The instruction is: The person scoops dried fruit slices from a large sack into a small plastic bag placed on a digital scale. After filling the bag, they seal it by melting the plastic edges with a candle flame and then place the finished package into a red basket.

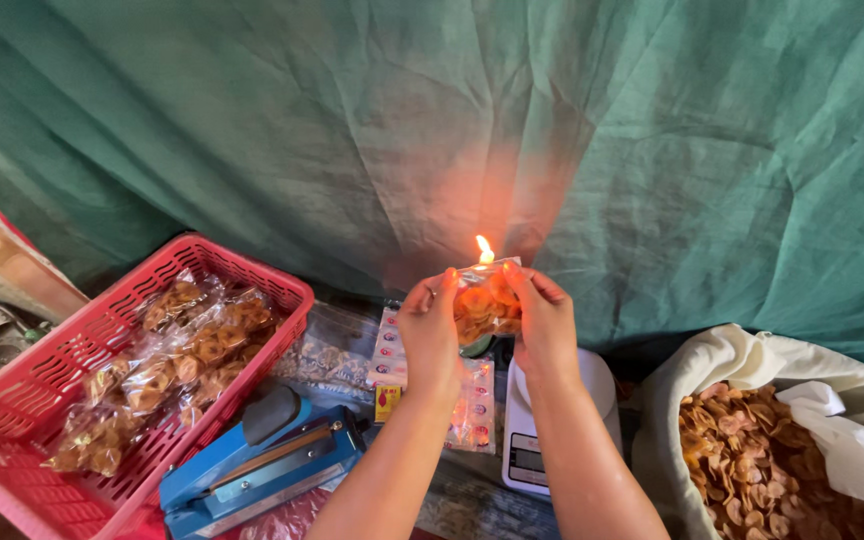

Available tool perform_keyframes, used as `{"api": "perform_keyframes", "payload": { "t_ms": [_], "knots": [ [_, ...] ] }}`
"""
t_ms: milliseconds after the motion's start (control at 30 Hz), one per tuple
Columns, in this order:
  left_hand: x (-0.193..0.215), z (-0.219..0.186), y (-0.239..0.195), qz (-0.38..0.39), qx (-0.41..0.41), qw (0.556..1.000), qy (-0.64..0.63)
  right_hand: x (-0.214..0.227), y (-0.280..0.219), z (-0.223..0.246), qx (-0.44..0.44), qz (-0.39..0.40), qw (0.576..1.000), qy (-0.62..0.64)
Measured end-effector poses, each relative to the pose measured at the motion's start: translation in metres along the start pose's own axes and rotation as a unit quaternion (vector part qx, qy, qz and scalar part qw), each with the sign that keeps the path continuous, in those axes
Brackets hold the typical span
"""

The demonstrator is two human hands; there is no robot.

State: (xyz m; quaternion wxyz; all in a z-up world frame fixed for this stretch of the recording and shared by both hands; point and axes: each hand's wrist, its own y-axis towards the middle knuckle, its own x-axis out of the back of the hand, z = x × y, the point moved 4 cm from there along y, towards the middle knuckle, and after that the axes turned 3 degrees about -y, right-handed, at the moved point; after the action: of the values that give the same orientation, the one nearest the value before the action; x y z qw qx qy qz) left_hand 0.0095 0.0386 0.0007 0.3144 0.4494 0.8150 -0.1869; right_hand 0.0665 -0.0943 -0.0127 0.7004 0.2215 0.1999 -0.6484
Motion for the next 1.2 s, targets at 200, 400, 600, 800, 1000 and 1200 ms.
{"api": "perform_keyframes", "payload": {
  "t_ms": [200,400,600,800,1000,1200],
  "knots": [
    [-0.014,0.009,0.008,0.013,0.013,1.0,-0.018,0.01,0.01,0.007,0.011,-0.024,1.0,-0.004],
    [-0.024,0.012,-0.008,0.058,0.003,0.998,0.027,0.027,0.002,0.025,0.018,-0.036,0.999,-0.035],
    [-0.021,0.004,-0.016,0.172,-0.056,0.979,0.091,0.03,-0.012,0.072,0.09,0.062,0.965,-0.237],
    [-0.019,-0.002,-0.025,0.207,-0.074,0.961,0.166,0.012,-0.014,0.07,0.179,0.177,0.887,-0.387],
    [-0.009,-0.003,-0.024,0.198,-0.098,0.96,0.174,0.01,-0.02,0.058,0.118,0.152,0.915,-0.355],
    [0.003,-0.01,-0.018,0.127,-0.104,0.964,0.209,0.008,-0.017,0.044,0.1,0.134,0.952,-0.256]
  ]
}}
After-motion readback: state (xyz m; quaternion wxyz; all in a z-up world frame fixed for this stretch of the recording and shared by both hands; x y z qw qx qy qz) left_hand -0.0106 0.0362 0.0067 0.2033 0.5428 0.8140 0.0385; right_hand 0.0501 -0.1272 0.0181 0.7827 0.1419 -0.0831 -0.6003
